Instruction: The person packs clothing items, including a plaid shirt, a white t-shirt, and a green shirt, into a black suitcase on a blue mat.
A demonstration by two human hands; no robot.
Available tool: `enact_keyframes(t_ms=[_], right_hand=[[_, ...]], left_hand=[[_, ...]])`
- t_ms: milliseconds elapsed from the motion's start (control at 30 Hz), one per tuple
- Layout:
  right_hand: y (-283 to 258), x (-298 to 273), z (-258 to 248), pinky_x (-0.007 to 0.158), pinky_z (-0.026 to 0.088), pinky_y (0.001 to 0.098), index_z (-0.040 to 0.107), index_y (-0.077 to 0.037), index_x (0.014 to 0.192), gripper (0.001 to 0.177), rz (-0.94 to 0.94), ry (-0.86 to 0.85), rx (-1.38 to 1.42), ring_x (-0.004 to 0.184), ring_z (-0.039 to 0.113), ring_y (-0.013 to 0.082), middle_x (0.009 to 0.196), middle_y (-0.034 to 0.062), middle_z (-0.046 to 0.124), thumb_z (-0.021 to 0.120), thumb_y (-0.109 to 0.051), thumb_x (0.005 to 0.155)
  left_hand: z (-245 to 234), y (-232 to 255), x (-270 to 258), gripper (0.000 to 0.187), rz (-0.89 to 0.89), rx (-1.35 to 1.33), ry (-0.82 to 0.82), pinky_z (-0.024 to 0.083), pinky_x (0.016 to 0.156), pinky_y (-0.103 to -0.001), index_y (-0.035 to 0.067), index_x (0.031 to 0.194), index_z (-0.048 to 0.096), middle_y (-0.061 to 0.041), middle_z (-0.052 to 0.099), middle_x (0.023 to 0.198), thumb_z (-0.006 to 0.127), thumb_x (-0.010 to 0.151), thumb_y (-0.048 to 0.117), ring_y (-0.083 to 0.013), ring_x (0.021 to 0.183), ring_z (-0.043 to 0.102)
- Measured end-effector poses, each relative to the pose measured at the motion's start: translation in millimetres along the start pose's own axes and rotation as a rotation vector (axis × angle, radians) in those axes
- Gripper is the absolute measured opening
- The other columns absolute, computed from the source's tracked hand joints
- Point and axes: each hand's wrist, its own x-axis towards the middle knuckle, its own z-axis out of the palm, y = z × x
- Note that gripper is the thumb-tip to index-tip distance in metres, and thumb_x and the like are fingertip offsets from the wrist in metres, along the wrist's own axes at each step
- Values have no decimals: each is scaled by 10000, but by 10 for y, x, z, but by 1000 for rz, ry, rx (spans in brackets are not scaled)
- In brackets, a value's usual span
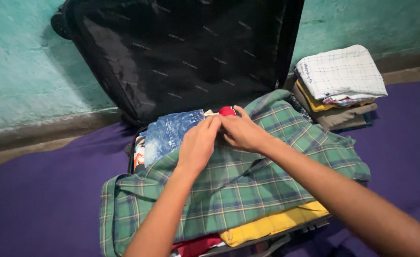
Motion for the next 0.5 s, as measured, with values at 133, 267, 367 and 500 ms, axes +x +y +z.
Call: enact_keyframes(t_ms=[133,267,367,500], right_hand=[[237,-17,13,1142,262,639,637,-118,1214,464,-198,4,-105,1121,656,275,1094,71,710,760,-167,770],[494,-90,-61,1196,261,595,685,-207,1150,341,-49,-159,-247,1119,647,213,1075,16,692,758,-190,818],[794,-124,-107,1173,313,549,694,-217,1115,287,-13,-90,-323,1154,626,216,1105,15,666,754,-179,836],[1197,-180,-83,1108,285,589,676,-193,982,346,7,104,-311,1201,591,261,1180,-7,664,778,-129,657]], left_hand=[[-116,-44,-92,309,-81,-68,-246,525,681,-519,61,1078,536,-136,705,997,730,869,177,-386,871,695],[-345,-324,-326,449,-155,128,-574,542,729,-527,67,1126,529,-196,715,892,781,823,283,-423,873,692],[-545,-482,-476,374,-195,173,-636,539,751,-534,92,1110,559,-199,724,880,747,881,321,-422,877,698],[-713,-577,-668,426,-239,125,-622,523,744,-551,83,1213,546,-221,711,838,718,910,328,-443,854,684]])
